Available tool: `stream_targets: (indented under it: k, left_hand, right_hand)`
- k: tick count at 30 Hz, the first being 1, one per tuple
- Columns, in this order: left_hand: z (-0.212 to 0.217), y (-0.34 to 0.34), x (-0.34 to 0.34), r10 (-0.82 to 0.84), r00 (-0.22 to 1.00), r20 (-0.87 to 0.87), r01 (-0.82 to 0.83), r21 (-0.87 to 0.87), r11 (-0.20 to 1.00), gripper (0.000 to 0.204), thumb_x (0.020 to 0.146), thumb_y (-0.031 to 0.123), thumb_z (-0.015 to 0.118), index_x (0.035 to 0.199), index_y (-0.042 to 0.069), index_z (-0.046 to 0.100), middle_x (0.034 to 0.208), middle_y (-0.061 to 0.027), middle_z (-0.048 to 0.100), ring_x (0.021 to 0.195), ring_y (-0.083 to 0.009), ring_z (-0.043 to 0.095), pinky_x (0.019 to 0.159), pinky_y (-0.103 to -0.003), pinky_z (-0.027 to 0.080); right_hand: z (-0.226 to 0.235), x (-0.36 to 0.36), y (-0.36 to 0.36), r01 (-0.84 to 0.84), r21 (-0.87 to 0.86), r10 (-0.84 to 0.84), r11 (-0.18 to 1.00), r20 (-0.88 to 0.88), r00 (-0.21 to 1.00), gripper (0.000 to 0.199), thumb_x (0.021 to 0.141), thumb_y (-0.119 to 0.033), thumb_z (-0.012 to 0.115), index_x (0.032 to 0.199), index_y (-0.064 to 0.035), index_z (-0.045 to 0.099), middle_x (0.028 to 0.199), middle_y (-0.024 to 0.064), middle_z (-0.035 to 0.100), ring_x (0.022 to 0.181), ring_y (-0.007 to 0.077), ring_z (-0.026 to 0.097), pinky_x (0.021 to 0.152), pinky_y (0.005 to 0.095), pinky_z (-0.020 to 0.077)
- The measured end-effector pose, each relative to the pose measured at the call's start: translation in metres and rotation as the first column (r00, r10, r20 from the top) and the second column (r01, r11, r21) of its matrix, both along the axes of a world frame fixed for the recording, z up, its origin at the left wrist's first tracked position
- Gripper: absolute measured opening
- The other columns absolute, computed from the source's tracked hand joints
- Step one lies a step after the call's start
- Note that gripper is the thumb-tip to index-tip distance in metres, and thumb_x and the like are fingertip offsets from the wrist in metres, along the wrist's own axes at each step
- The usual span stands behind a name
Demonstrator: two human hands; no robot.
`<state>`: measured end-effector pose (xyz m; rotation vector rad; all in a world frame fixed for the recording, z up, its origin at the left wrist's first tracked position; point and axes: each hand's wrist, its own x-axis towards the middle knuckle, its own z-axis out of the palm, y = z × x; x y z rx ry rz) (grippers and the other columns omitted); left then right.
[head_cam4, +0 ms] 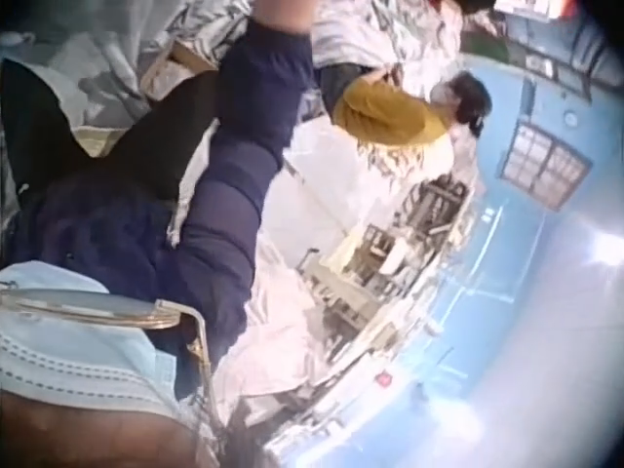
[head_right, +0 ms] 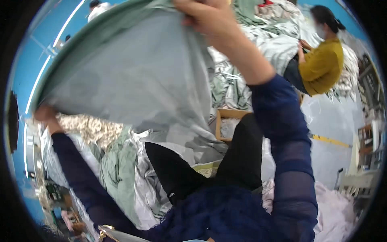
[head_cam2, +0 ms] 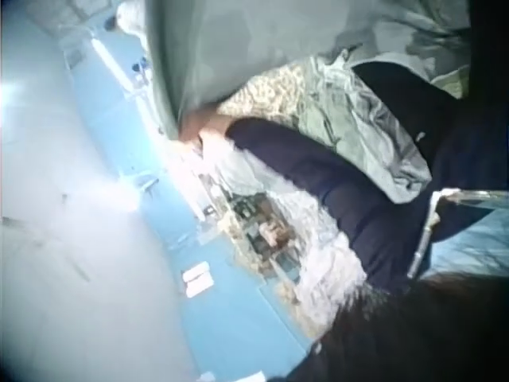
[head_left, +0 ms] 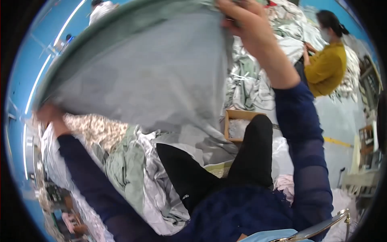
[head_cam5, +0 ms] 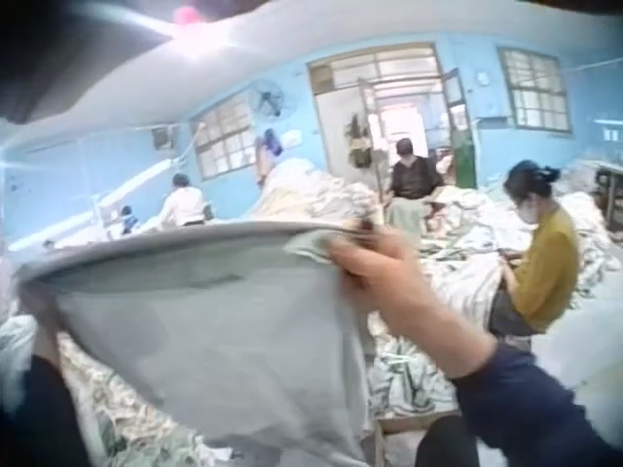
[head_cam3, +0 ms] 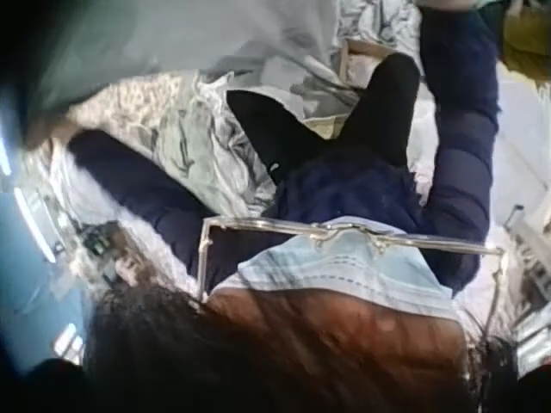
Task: Trimming loose threads from pieces of fabric using small scissors.
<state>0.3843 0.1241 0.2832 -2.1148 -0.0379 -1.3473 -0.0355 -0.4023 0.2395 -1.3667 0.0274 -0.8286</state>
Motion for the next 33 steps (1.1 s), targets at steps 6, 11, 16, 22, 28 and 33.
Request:
stream_targets:
  k: [6, 11, 16, 22, 28, 33]
  left_hand:
    - [0.101, 0.054, -0.195, -0.868, 0.469, 0.164, 0.837, -0.396, 0.378, 0.037, 0.089, 0.023, 0.062, 0.12, 0.001, 0.064, 0.113, -0.0099, 0.068, 0.101, -0.0238, 0.065, 0.09, -0.033, 0.049]
    - [-0.066, 0.026, -0.311, -0.915, 0.321, -0.246, 0.426, -0.825, 0.371, 0.033, 0.076, -0.003, 0.059, 0.108, 0.0, 0.064, 0.095, -0.0038, 0.065, 0.089, -0.014, 0.06, 0.082, -0.028, 0.048]
    - [-0.208, 0.025, -0.382, -0.979, 0.201, 0.007, -0.364, -0.928, -0.081, 0.02, 0.083, -0.002, 0.068, 0.103, -0.002, 0.067, 0.093, -0.0019, 0.068, 0.085, -0.0077, 0.061, 0.075, -0.021, 0.047]
    - [-0.315, 0.049, -0.398, -0.995, 0.088, -0.042, -0.554, -0.832, -0.014, 0.007, 0.087, 0.004, 0.065, 0.093, 0.002, 0.065, 0.076, 0.0058, 0.059, 0.069, -0.0029, 0.049, 0.06, -0.021, 0.038]
    - [-0.394, 0.05, -0.407, -0.981, 0.156, -0.112, -0.451, -0.892, 0.03, 0.006, 0.088, 0.006, 0.065, 0.088, 0.001, 0.061, 0.071, 0.0063, 0.052, 0.066, -0.0026, 0.044, 0.057, -0.022, 0.034]
    - [-0.393, 0.02, -0.424, -0.943, 0.325, -0.066, -0.388, -0.919, -0.069, 0.01, 0.085, 0.007, 0.066, 0.087, 0.0, 0.06, 0.069, 0.0028, 0.053, 0.065, -0.0061, 0.045, 0.059, -0.025, 0.038]
  right_hand:
    - [-0.025, 0.055, 0.0, -0.078, 0.058, 0.073, 0.995, 0.082, 0.994, 0.016, 0.087, -0.024, 0.073, 0.085, -0.0099, 0.065, 0.073, -0.002, 0.06, 0.058, 0.0046, 0.05, 0.046, 0.0205, 0.0311]
    - [-0.121, 0.046, -0.035, 0.035, -0.074, -0.057, 0.997, -0.313, 0.948, 0.032, 0.086, -0.038, 0.071, 0.094, -0.0073, 0.071, 0.062, -0.0041, 0.048, 0.054, 0.0066, 0.044, 0.047, 0.0238, 0.0321]
    - [-0.236, 0.038, -0.055, -0.092, 0.121, 0.138, 0.988, -0.453, 0.881, 0.022, 0.086, -0.033, 0.074, 0.098, -0.0151, 0.07, 0.073, -0.0119, 0.053, 0.05, 0.0003, 0.035, 0.043, 0.0182, 0.0207]
    - [-0.31, 0.033, -0.028, -0.08, 0.131, 0.146, 0.988, -0.639, 0.755, 0.018, 0.085, -0.031, 0.075, 0.088, -0.0138, 0.069, 0.064, -0.0109, 0.049, 0.049, 0.0013, 0.036, 0.045, 0.0204, 0.0214]
    - [-0.39, 0.033, -0.002, -0.07, -0.028, 0.04, 0.997, -0.583, 0.811, 0.022, 0.09, -0.022, 0.071, 0.104, -0.0052, 0.07, 0.085, -0.0024, 0.066, 0.072, 0.0067, 0.058, 0.064, 0.0216, 0.0439]
    - [-0.374, 0.008, 0.113, -0.398, -0.172, 0.247, 0.901, -0.55, 0.798, 0.031, 0.086, -0.008, 0.069, 0.116, -0.0018, 0.065, 0.104, 0.0001, 0.067, 0.085, 0.0096, 0.061, 0.079, 0.0245, 0.0479]
